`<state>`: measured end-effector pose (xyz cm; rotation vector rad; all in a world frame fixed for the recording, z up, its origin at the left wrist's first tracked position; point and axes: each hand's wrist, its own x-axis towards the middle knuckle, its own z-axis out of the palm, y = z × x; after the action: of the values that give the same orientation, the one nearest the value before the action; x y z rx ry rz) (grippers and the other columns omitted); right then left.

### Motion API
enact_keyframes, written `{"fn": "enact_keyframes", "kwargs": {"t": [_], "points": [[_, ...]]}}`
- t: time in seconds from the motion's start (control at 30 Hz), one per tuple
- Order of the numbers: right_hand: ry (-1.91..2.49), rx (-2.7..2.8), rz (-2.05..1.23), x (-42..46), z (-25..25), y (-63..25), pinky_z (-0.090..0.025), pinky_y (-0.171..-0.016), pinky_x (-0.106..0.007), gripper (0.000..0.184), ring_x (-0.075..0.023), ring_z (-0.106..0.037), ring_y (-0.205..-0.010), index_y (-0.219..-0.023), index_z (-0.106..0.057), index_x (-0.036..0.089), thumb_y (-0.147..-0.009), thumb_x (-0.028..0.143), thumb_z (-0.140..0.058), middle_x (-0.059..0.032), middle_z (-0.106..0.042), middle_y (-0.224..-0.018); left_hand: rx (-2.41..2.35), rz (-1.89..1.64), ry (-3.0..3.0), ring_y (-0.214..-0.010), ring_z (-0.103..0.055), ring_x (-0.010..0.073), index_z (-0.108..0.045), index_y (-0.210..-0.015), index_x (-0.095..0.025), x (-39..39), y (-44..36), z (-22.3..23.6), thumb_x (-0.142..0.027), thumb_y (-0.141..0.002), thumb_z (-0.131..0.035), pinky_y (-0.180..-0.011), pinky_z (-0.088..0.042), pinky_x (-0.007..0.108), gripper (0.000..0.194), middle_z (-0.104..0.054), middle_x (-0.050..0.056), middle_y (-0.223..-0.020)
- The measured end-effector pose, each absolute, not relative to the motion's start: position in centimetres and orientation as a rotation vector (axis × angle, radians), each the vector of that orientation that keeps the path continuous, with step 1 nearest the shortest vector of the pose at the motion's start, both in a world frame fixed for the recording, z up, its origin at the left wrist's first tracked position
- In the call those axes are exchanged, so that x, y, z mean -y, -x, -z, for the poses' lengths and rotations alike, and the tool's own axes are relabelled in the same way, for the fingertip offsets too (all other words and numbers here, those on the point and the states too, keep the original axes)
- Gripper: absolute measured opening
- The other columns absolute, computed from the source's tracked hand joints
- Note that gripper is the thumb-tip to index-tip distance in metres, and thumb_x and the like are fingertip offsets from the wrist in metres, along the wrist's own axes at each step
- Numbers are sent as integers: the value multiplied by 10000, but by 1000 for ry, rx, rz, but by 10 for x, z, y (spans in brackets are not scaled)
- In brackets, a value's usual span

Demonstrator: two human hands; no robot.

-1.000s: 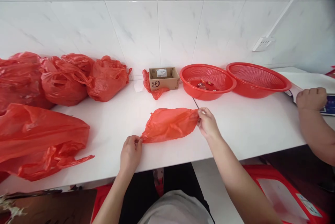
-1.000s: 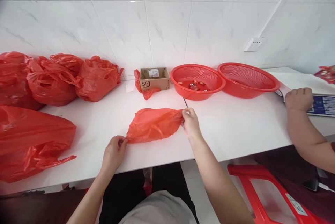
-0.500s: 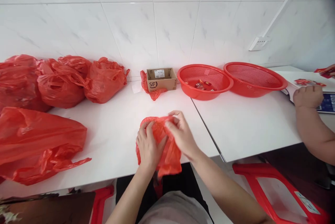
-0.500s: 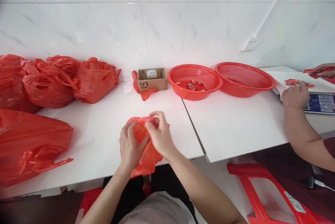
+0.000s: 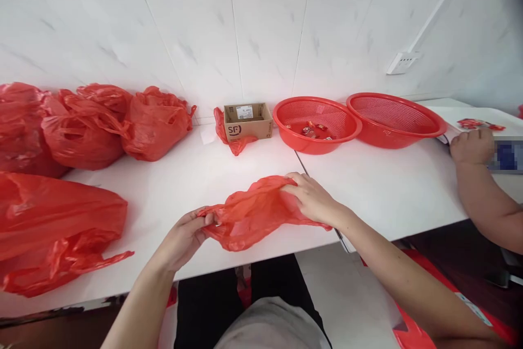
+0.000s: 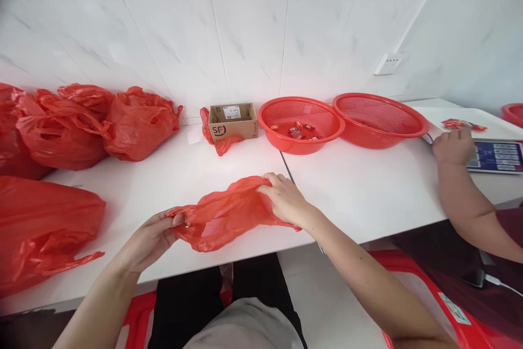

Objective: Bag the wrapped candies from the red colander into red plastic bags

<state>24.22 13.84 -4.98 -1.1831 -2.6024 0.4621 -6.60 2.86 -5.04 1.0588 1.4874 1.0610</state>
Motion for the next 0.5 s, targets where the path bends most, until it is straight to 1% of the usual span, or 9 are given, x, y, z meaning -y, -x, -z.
{"fn": "enact_keyframes", "kwargs": {"t": [0.07,0.1,0.17,0.2,0.27,0.33,0.37,0.43,0.5], "points": [[1255,2606,-302,-140,56,-240,-430,-993,-452,604,-298,-488,-1204,-1270,-625,230,-762,-46,-449,-108,-459,-1422,-1403,-1148,-919,-579,-544,163,-438,-573,-225,-27,59,55,-364,-689,-556,-588,-515,323,216,-551,27,-629],[1301,2583,-280,-141,58,-238,-426,-1004,-462,584,-308,-484,-1213,-1286,-608,210,-771,-28,-469,-119,-444,-1445,-1377,-1182,-861,-547,-533,156,-439,-583,-228,-27,56,58,-349,-674,-553,-558,-510,315,189,-540,20,-607],[1399,2477,-342,-143,61,-237,-424,-1019,-467,508,-314,-491,-1222,-1270,-600,167,-796,17,-494,-142,-439,-1455,-1337,-1224,-772,-540,-556,164,-515,-651,-229,-27,50,63,-326,-666,-554,-542,-517,317,105,-567,22,-618],[1433,2401,-438,-144,62,-236,-437,-1008,-459,473,-304,-513,-1206,-1259,-594,161,-812,44,-495,-148,-465,-1434,-1321,-1230,-744,-576,-592,182,-563,-709,-228,-26,48,64,-334,-682,-555,-556,-529,328,110,-604,34,-656],[1421,2212,-750,-146,63,-233,-485,-950,-419,442,-262,-577,-1138,-1265,-566,188,-840,99,-484,-124,-549,-1352,-1279,-1227,-689,-707,-664,236,-633,-847,-226,-24,42,65,-424,-755,-538,-596,-551,357,238,-675,74,-780],[1295,1972,-1121,-146,64,-227,-522,-883,-364,477,-216,-625,-1066,-1299,-513,236,-834,135,-479,-76,-624,-1258,-1223,-1232,-676,-857,-689,280,-651,-1000,-234,-20,35,64,-553,-793,-527,-646,-564,375,400,-708,103,-944],[1219,1836,-1281,-146,65,-223,-532,-853,-341,503,-201,-639,-1038,-1304,-493,250,-813,141,-477,-57,-648,-1215,-1198,-1228,-707,-926,-686,290,-636,-1087,-250,-19,30,63,-583,-773,-572,-684,-568,378,463,-705,104,-1037],[1121,1580,-1501,-146,66,-214,-539,-789,-315,507,-189,-661,-948,-1245,-510,236,-749,144,-460,-40,-685,-1086,-1240,-1205,-837,-1004,-672,287,-564,-1236,-293,-17,23,63,-527,-683,-732,-761,-567,378,625,-679,85,-1164],[1120,1424,-1583,-147,66,-208,-525,-691,-299,418,-178,-653,-781,-1109,-560,202,-715,170,-426,-29,-676,-883,-1378,-1190,-916,-986,-674,270,-558,-1243,-279,-18,20,66,-403,-614,-824,-796,-558,370,695,-690,69,-1138]]}}
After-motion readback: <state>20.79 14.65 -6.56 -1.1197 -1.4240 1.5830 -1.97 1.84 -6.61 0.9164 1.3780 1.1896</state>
